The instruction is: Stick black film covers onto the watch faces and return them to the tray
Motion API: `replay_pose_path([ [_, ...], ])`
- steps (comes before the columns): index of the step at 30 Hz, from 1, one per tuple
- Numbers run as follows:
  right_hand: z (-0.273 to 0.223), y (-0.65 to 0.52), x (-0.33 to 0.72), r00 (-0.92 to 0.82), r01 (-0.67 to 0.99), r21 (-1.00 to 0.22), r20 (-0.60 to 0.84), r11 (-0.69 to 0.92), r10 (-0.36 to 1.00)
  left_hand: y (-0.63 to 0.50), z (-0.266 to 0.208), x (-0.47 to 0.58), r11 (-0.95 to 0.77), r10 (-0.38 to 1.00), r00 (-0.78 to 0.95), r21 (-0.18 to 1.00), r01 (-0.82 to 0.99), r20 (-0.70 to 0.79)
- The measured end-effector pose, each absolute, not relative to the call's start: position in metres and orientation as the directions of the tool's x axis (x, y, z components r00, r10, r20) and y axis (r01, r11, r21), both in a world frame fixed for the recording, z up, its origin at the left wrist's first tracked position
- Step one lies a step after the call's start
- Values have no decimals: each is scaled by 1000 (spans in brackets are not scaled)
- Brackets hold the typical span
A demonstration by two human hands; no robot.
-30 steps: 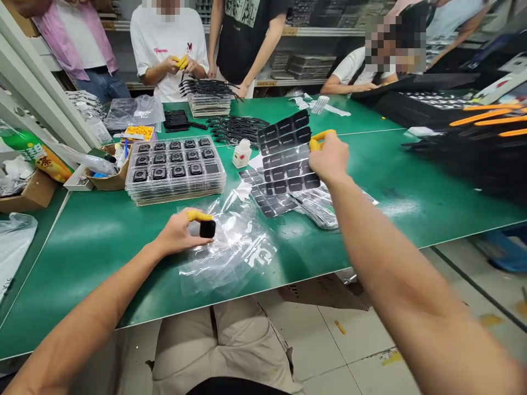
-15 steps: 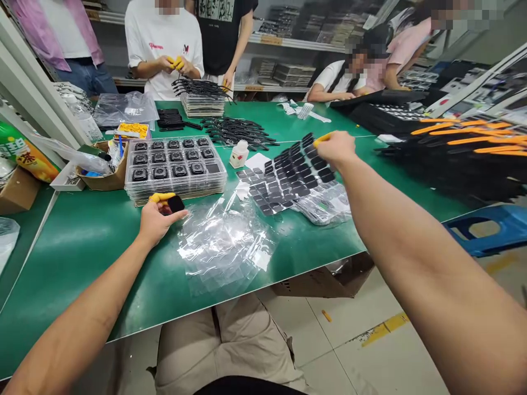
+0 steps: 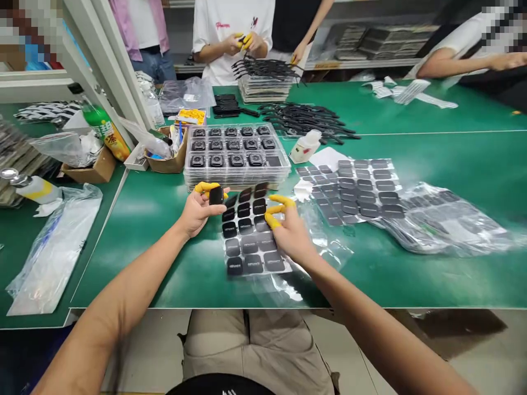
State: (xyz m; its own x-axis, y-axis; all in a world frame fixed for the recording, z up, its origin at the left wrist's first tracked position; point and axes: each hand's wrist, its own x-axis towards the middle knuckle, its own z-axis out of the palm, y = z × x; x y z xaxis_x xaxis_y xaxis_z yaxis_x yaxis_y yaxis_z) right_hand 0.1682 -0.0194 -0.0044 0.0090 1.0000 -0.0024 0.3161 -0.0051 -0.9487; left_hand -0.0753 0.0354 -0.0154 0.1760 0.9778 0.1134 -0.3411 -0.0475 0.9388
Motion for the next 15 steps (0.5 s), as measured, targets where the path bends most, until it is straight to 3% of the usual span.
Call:
replay_pose_path([
  [4,-6,-17,165,-47,293,-952,-111,-93,993,38,-15,-78,-37,988,130,934,-355,89],
  [8,6,-5,163,10,57,-962,-267,-267,964,42,-14,-78,-54,994,71,937,-346,84],
  [15,7,5,153,-48,-136,-955,-258,-262,965,44,-12,-80,2,990,139,979,-204,27],
])
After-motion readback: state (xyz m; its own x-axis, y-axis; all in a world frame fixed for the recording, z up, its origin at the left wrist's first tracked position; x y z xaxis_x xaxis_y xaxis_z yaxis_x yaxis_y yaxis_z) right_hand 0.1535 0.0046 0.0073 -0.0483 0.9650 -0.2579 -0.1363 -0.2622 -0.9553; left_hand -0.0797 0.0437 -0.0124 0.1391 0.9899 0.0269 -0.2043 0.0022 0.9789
